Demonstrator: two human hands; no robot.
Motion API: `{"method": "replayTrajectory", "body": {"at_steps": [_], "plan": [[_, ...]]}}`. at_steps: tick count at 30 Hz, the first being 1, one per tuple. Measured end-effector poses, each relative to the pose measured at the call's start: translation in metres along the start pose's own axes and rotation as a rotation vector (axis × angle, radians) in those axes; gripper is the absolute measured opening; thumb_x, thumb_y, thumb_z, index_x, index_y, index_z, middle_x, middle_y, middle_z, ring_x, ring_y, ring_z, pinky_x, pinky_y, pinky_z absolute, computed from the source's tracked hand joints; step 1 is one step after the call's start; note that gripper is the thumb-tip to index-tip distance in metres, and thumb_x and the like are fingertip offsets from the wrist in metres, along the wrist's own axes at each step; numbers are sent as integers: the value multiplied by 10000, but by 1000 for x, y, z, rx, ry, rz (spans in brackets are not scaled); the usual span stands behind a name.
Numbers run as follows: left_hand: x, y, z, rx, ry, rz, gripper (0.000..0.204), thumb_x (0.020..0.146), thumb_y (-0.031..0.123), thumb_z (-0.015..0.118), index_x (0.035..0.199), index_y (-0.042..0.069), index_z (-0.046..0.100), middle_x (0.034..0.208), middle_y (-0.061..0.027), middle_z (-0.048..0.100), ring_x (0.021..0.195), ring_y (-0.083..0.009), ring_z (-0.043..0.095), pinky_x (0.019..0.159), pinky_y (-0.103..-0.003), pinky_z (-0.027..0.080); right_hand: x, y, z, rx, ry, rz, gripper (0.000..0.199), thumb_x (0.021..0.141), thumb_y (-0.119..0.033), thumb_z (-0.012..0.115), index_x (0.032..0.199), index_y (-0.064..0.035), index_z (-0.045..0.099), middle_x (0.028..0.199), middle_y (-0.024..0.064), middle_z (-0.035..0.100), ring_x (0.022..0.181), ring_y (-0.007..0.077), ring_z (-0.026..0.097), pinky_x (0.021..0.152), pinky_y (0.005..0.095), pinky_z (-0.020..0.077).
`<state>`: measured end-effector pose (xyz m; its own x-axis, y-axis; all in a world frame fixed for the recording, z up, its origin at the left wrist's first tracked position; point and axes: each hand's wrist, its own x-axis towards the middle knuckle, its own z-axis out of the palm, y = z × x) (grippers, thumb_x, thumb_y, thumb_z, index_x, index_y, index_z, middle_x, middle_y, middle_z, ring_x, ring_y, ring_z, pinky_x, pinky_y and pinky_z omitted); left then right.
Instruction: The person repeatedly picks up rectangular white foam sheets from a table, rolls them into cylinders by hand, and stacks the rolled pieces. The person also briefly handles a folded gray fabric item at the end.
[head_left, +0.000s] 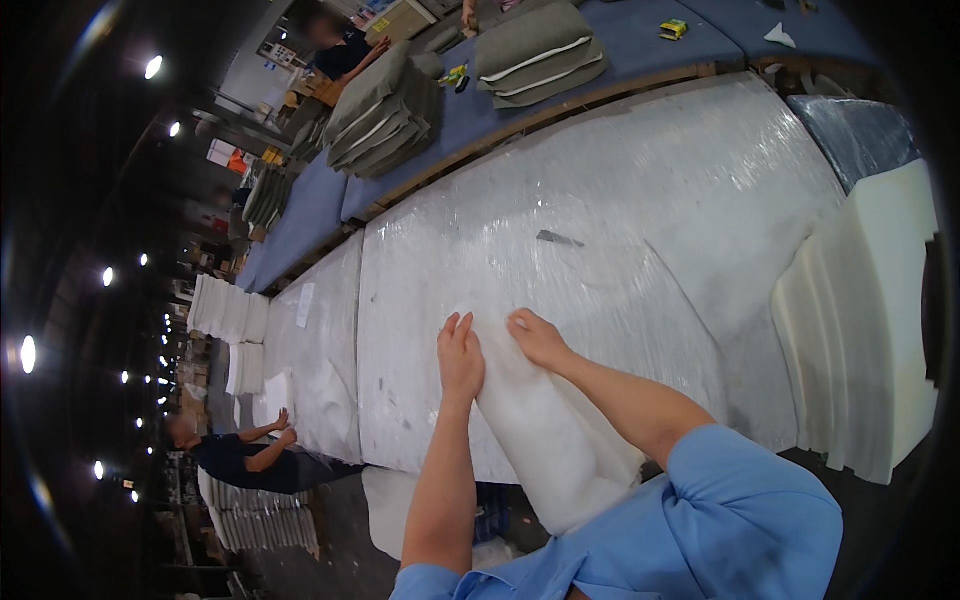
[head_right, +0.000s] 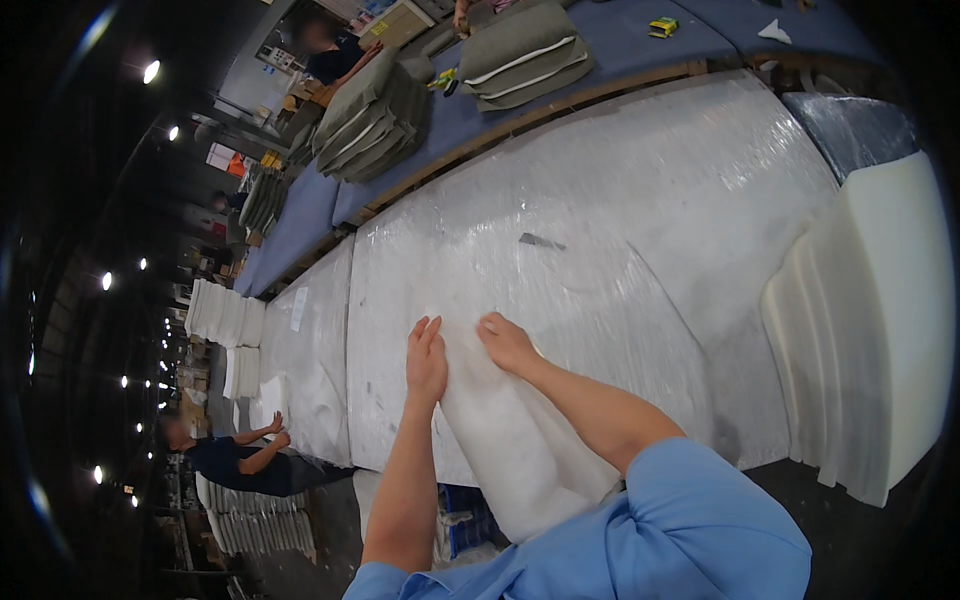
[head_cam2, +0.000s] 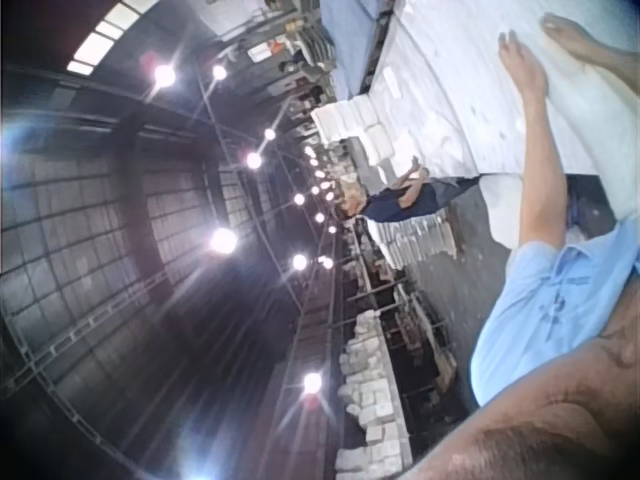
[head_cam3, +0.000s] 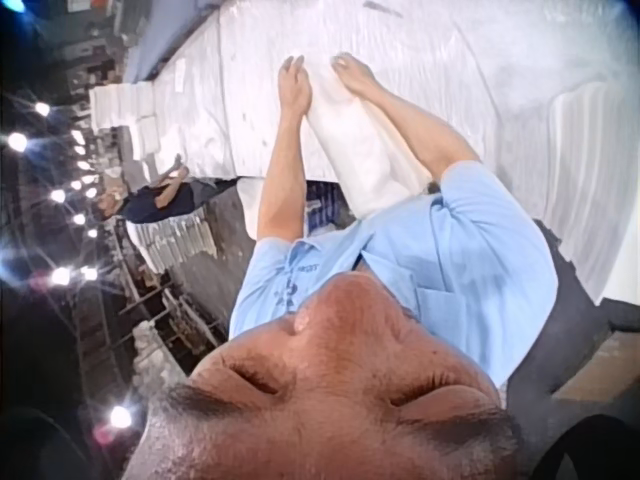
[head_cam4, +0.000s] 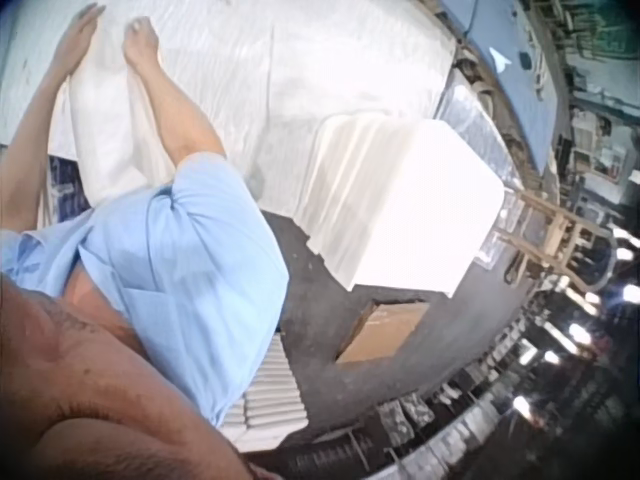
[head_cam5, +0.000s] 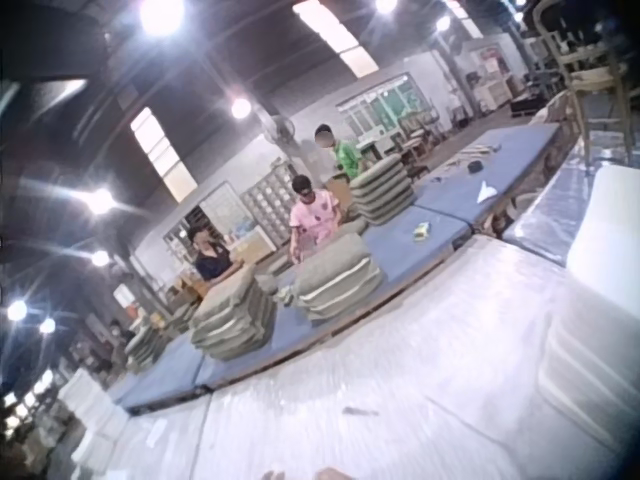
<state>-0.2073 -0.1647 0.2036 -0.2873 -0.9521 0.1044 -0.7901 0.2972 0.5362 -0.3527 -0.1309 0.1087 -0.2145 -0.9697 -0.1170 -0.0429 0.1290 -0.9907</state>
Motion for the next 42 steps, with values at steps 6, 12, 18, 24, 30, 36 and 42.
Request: {"method": "replayTrajectory", "body": {"at_steps": [6, 12, 18, 24, 30, 36, 42], "plan": [[13, 8, 2, 13, -1, 20, 420, 1035, 142, 434, 1394, 7, 604, 1532, -240, 445, 1427, -382, 398, 1198, -448, 324, 14, -11, -4, -299, -172, -35, 395, 1032, -396, 510, 1118, -41, 662, 1028, 221, 723, 1030, 424, 674, 892, 516, 505], [-7, -4, -2, 2, 27, -26, 420, 1034, 148, 440, 1394, 10, 607, 1531, -251, 441, 1428, -388, 394, 1201, -453, 317, -8, -36, -20, 58, -364, 16, 378, 1040, -358, 520, 929, -13, 629, 928, 233, 688, 857, 390, 661, 805, 462, 502], [-3, -6, -1, -59, 36, -58, 430, 1039, 159, 434, 1412, 13, 591, 1545, -249, 425, 1441, -384, 380, 1206, -447, 311, -35, -33, -15, -136, -359, -85, 375, 1048, -359, 517, 944, -12, 612, 884, 228, 665, 834, 379, 652, 786, 448, 494], [-1, -2, -1, -59, 21, -86, 427, 1048, 166, 426, 1421, 35, 588, 1555, -212, 424, 1453, -352, 366, 1210, -434, 314, -52, 27, -55, -260, -273, 63, 404, 1068, -398, 502, 1097, -34, 677, 1040, 168, 725, 967, 316, 682, 888, 423, 522], [0, 14, 0, 23, 7, -104, 423, 1056, 179, 426, 1424, 48, 586, 1549, -184, 435, 1451, -349, 366, 1207, -437, 326, -90, -29, -91, 572, -448, 659, 658, 1050, -537, 496, 1323, 53, 596, 1247, 126, 685, 1145, 254, 646, 976, 393, 505], [11, 27, 5, 105, 11, -72, 429, 1056, 207, 421, 1412, 42, 595, 1540, -181, 448, 1444, -374, 364, 1210, -456, 315, -109, -69, -64, 74, -407, 282, 642, 1042, -511, 509, 1311, 65, 601, 1210, 196, 699, 1103, 301, 676, 971, 391, 505], [-12, 22, -13, -200, 76, -139, 522, 1083, 276, 395, 1544, 34, 431, 1653, -280, 203, 1521, -432, 236, 1236, -451, 249, -122, -52, -44, -27, -201, 7, 490, 1052, -443, 502, 1060, 16, 673, 944, 261, 706, 914, 396, 682, 835, 453, 510]]}}
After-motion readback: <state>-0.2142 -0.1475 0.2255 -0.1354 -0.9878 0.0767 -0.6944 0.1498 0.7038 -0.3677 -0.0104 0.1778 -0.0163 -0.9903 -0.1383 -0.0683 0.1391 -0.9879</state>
